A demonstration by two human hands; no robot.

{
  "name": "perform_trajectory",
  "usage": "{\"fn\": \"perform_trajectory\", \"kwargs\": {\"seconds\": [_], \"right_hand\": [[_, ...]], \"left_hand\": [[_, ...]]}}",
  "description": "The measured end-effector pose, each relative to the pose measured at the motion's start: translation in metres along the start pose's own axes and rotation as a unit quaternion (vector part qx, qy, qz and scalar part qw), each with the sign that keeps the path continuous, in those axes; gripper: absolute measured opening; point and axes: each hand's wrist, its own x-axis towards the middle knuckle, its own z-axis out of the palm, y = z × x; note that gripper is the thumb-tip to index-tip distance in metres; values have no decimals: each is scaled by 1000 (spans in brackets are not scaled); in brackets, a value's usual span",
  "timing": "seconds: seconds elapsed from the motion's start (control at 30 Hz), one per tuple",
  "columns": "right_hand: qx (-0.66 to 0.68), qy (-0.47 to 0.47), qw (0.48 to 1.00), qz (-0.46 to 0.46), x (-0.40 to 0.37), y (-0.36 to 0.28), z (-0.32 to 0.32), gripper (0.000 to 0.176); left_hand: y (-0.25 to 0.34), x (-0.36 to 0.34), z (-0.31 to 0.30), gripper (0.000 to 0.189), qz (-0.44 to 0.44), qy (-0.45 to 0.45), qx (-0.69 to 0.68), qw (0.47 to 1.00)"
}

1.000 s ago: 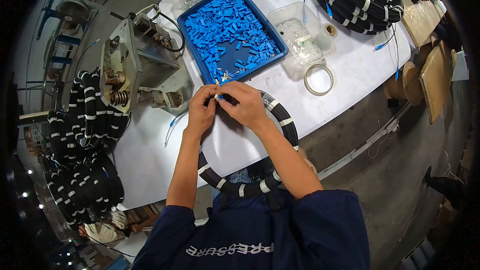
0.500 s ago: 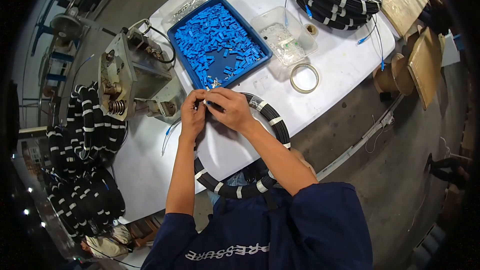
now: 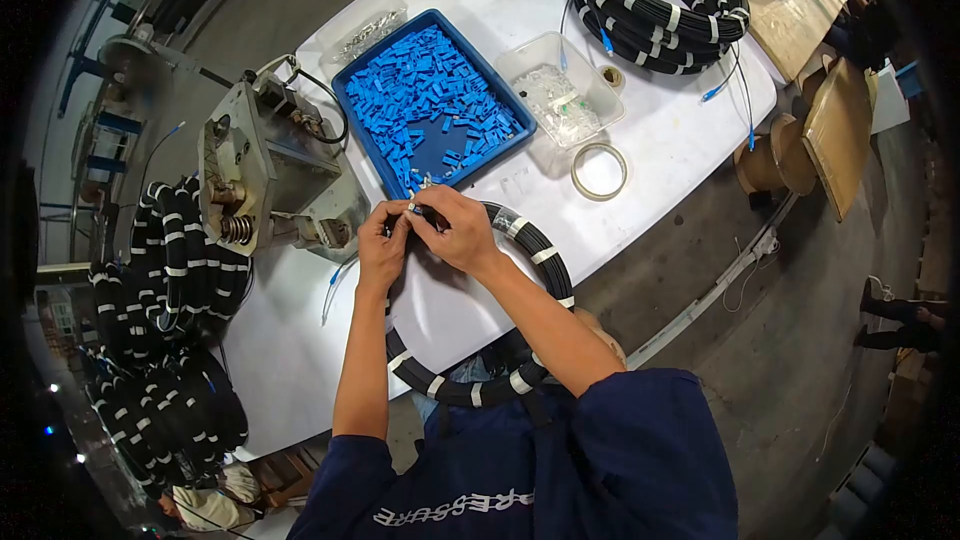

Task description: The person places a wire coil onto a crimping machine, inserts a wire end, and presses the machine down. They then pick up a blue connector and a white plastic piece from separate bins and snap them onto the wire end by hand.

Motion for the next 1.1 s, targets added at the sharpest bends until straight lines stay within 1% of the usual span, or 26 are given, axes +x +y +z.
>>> {"fn": "perform_trajectory", "kwargs": {"seconds": [0.1, 0.2, 0.3, 0.37, 0.5, 0.57, 0.63, 0.7, 0.73, 0.87, 0.93, 1.1], "right_hand": [[-4, 1, 1000, 12, -1, 0, 1, 19], [0, 6, 1000, -6, -2, 4, 2, 20], [-3, 8, 1000, -21, -2, 6, 4, 20], [-5, 15, 999, -41, -2, 7, 4, 21], [-20, 1, 1000, -19, -5, 3, 2, 20], [-39, -22, 999, -12, -2, 2, 1, 20], [-47, -21, 998, -24, -2, 4, 0, 21], [-45, -15, 997, -64, -1, 7, 1, 23], [-47, -18, 997, -62, -2, 7, 0, 26], [-42, -28, 997, -55, -2, 5, 0, 27], [-48, -41, 997, -37, -3, 4, 0, 27], [-50, -39, 997, -47, -4, 4, 0, 27]], "left_hand": [[-4, 0, -1, 8, -12, -13, -18, 1000], [-3, 0, -2, 9, 0, -14, -29, 999], [0, -1, -3, 11, -26, -17, -43, 999], [-7, 0, -3, 13, 6, -25, -26, 999], [-3, -2, -4, 12, 2, -35, -8, 999], [-4, 1, -2, 10, 9, -22, -33, 999], [-2, 1, -2, 10, 7, -24, -28, 999], [0, 2, -1, 12, 30, -19, -13, 999], [2, 2, -1, 11, 26, -19, -12, 999], [7, 1, -1, 13, 33, -8, -26, 999], [4, 1, 0, 14, 32, -4, -24, 999], [5, 1, -1, 14, 37, -5, -5, 999]]}}
